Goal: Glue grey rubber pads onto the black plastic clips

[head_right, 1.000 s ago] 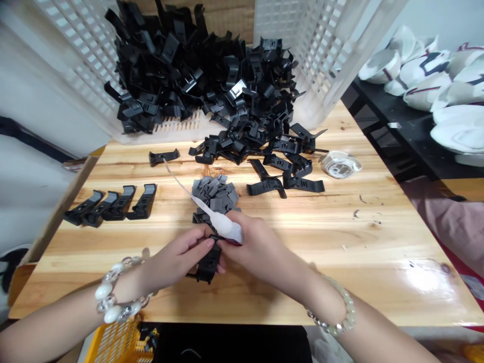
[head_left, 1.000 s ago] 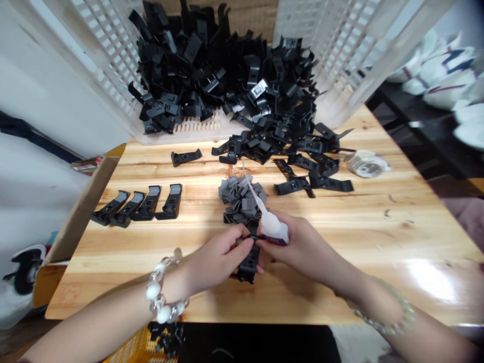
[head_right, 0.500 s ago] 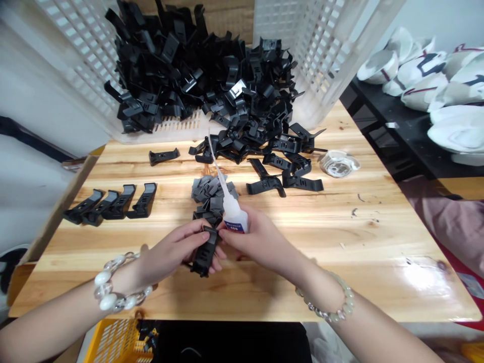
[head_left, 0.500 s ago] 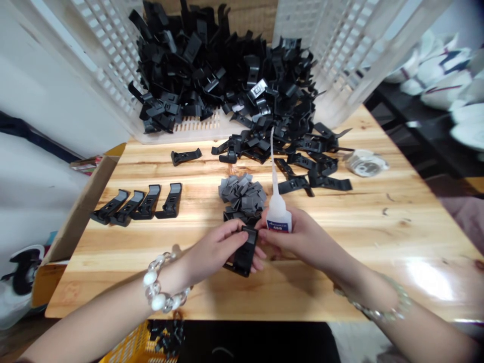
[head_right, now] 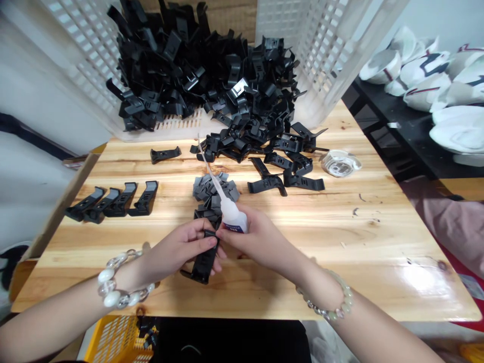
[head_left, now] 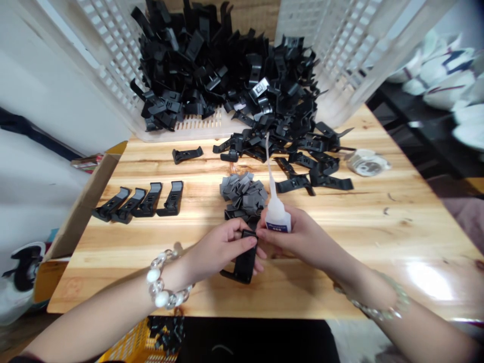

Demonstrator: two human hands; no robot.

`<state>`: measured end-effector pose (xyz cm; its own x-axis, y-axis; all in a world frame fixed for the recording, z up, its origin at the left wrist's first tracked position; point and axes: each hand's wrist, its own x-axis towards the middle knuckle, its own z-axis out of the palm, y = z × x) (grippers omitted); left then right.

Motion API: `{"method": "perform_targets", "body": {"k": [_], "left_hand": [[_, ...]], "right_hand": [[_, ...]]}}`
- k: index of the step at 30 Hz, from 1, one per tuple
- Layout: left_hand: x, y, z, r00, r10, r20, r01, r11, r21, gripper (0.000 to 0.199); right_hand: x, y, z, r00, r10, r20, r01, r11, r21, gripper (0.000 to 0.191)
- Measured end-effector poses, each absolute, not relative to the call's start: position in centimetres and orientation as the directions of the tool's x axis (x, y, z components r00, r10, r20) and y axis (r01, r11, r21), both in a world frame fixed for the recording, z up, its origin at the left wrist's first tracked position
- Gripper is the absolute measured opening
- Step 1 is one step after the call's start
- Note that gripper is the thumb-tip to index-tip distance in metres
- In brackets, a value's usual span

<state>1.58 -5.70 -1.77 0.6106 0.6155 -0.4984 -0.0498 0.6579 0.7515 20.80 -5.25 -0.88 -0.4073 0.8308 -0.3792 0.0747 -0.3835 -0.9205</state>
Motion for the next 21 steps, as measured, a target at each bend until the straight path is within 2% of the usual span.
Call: {"method": "perform_targets", "body": {"k": [13,21], "left_hand": [[0.93,-5.57,-1.66,0.642,0.591,-0.488,-0.045,0.665,0.746,0.023],[1.12,-5.69,-1.61,0.618,0.610,-0.496,-0.012,0.638,0.770,0.022]], "right_hand": [[20.86,-5.40,-0.85,-0.409,0.827,-0.386,0.128,-0.367,-0.921,0.023],[20.91,-5.31,-1.06,-0.446,0.816,-0.368,0.051,-0.388,-0.920,0.024]]}}
